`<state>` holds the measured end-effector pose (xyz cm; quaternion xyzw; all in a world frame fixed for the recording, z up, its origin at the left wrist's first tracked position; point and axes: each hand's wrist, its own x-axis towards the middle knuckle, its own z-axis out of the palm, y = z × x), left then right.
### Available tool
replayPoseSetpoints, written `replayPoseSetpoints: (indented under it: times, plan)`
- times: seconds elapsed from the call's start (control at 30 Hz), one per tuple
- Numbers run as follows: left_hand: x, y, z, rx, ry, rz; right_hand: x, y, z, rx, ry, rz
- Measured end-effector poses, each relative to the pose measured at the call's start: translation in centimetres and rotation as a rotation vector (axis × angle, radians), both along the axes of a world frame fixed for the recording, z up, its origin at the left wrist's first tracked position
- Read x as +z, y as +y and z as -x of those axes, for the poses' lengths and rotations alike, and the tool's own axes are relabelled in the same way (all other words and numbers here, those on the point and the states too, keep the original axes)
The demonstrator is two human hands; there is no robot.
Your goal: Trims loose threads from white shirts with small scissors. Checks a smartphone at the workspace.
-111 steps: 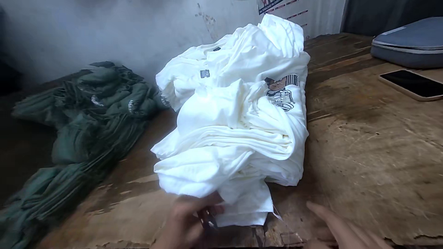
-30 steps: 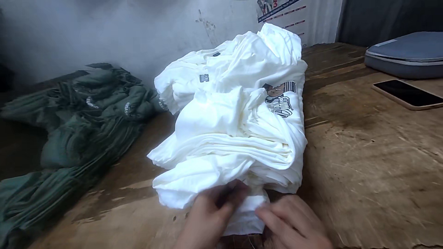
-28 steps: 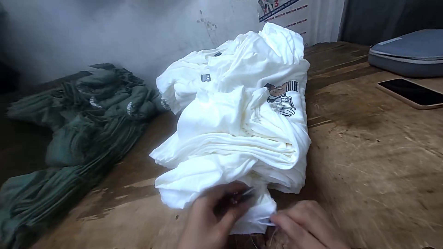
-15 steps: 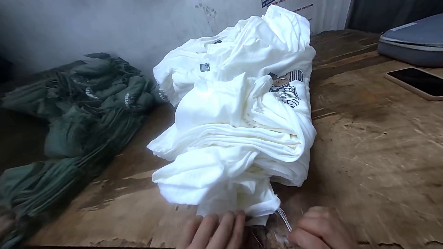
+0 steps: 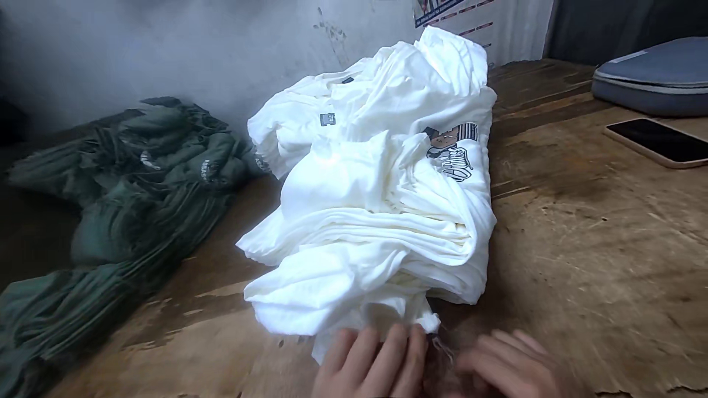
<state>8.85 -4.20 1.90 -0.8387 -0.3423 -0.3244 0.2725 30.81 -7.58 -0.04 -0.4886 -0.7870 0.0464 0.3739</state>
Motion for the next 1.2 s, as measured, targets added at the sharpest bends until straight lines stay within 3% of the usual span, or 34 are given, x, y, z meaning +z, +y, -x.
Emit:
replayPoseSetpoints:
  times: [0.07, 0.23, 0.43, 0.57, 0.63, 0.7, 0.77, 0.87, 0.93, 1.0, 1.07, 1.13, 1.2]
  plan:
    - [0.3, -0.2, 0.3, 0.026, -0.002, 0.012, 0.3, 0.3, -0.1, -0.123, 0.001, 0.077]
    - [0.3, 0.0, 0.2, 0.014, -0.015, 0.026, 0.3, 1.4, 3.4, -0.321, 0.051, -0.063]
    - [1.3, -1.1, 0.6, 0.039, -0.006, 0.036, 0.4, -0.1, 2.2, -0.221, 0.155, -0.114]
    - [0.2, -0.1, -0.7, -0.004, 0.006, 0.014, 0.5, -0.5, 1.9, -0.154, 0.161, -0.071]
    - [-0.2, 0.6, -0.7, 0.003, -0.122, 0.121, 1.6, -1.3, 0.9, -0.088, 0.074, 0.131]
    - [0.4, 0.2, -0.4, 0.069, -0.21, 0.376, 2.5, -1.6, -0.1, -0.056, -0.014, 0.348]
    - [0.8, 0.7, -0.3, 0.135, -0.27, 0.541, 2.2, -0.9, 0.4, -0.105, 0.03, 0.351]
    - [1.7, 3.4, -0.7, 0.3, -0.367, 0.282, 0.2, 1.6, 2.7, -0.106, 0.083, 0.132]
    - [2.9, 6.0, -0.4, 0.309, -0.398, 0.041, -0.1, 2.0, 3.2, -0.056, 0.126, 0.084]
    - [2.7, 9.1, 1.4, 0.102, -0.365, -0.193, 1.2, 0.8, 2.1, -0.047, 0.117, 0.19]
    - [1.1, 11.6, 4.1, -0.178, -0.189, -0.361, 2.3, -0.3, 0.3, -0.075, 0.045, 0.287]
    - [-0.2, 11.7, 5.2, -0.301, -0.066, -0.368, 2.6, -0.6, -1.1, -0.095, -0.009, 0.307]
    - [-0.6, 9.9, 5.4, -0.319, -0.039, -0.229, 2.6, -0.6, -1.2, -0.124, -0.019, 0.283]
